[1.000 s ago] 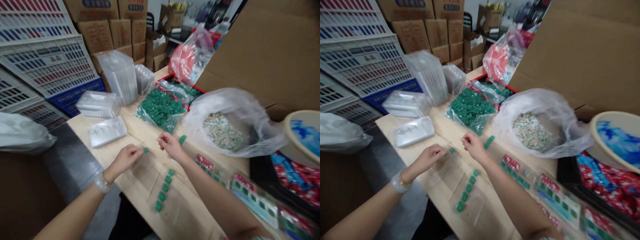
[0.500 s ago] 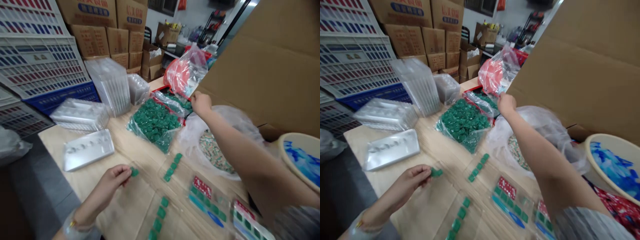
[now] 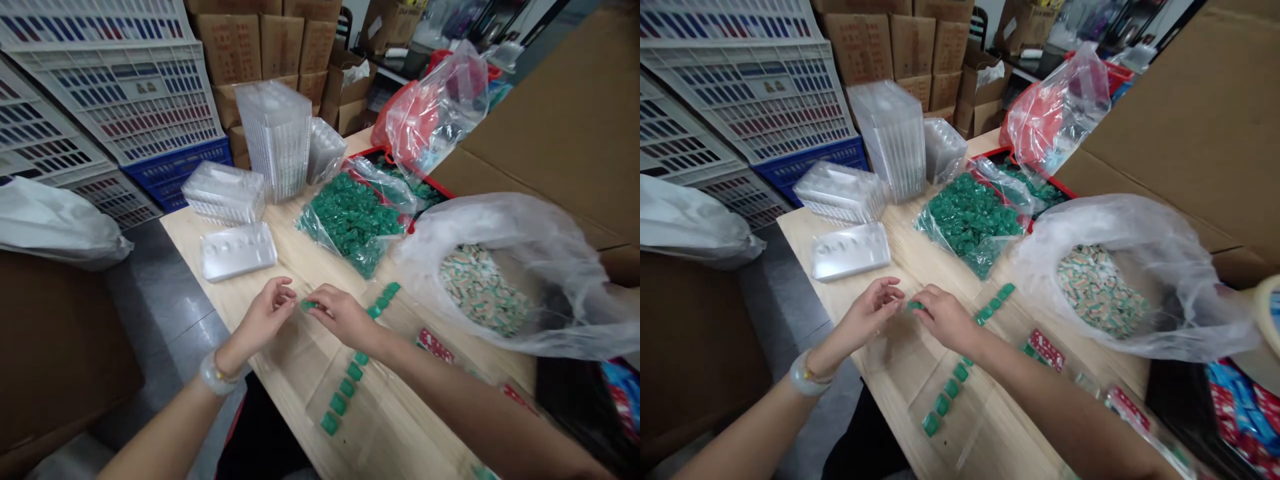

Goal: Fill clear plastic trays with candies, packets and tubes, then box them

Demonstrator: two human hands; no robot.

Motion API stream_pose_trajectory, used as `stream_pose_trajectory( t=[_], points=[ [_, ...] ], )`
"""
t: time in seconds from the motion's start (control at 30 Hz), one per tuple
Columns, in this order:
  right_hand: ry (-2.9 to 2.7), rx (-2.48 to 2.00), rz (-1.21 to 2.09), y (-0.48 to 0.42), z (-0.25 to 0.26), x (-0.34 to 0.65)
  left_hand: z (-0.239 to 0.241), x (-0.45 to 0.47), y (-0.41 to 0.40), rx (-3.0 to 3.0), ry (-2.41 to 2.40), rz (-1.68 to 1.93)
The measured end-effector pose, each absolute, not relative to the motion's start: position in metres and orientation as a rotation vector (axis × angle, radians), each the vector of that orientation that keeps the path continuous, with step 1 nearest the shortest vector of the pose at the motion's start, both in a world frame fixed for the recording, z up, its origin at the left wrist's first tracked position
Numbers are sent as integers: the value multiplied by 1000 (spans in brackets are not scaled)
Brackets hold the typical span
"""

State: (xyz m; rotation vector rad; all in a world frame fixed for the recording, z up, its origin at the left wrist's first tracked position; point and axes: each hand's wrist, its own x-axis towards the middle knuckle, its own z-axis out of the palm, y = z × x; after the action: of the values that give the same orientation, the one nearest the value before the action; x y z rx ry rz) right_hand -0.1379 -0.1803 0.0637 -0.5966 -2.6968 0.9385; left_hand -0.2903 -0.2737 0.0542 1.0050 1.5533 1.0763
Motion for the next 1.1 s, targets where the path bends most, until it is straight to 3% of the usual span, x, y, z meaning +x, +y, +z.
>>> stream_pose_trajectory(
  t=[0.13, 0.27, 0.47, 0.63, 0.8, 0.97, 1.1],
  points=[
    [-3008, -541, 468, -184, 51, -148, 37, -292, -293, 1719, 1875, 698],
    [-3044, -580, 185, -193, 38, -154, 23, -288, -300, 1876, 1916, 557],
    [-2841, -714, 171, -180, 46, -131, 29, -295, -292, 1885, 1887, 747],
    [-2600, -1101, 12, -91, 73, -110, 65, -277, -192, 1963, 1773, 1072],
    [-2756, -1149, -38, -49, 60, -90, 60, -241, -93, 2078, 1939, 848],
    [-2778, -1134, -28, -66, 48, -68, 41, -234, -89, 2142, 2062, 766],
    [-2927, -1056, -206, -68, 55, -72, 38, -233, -92, 2139, 2095, 762]
  ],
)
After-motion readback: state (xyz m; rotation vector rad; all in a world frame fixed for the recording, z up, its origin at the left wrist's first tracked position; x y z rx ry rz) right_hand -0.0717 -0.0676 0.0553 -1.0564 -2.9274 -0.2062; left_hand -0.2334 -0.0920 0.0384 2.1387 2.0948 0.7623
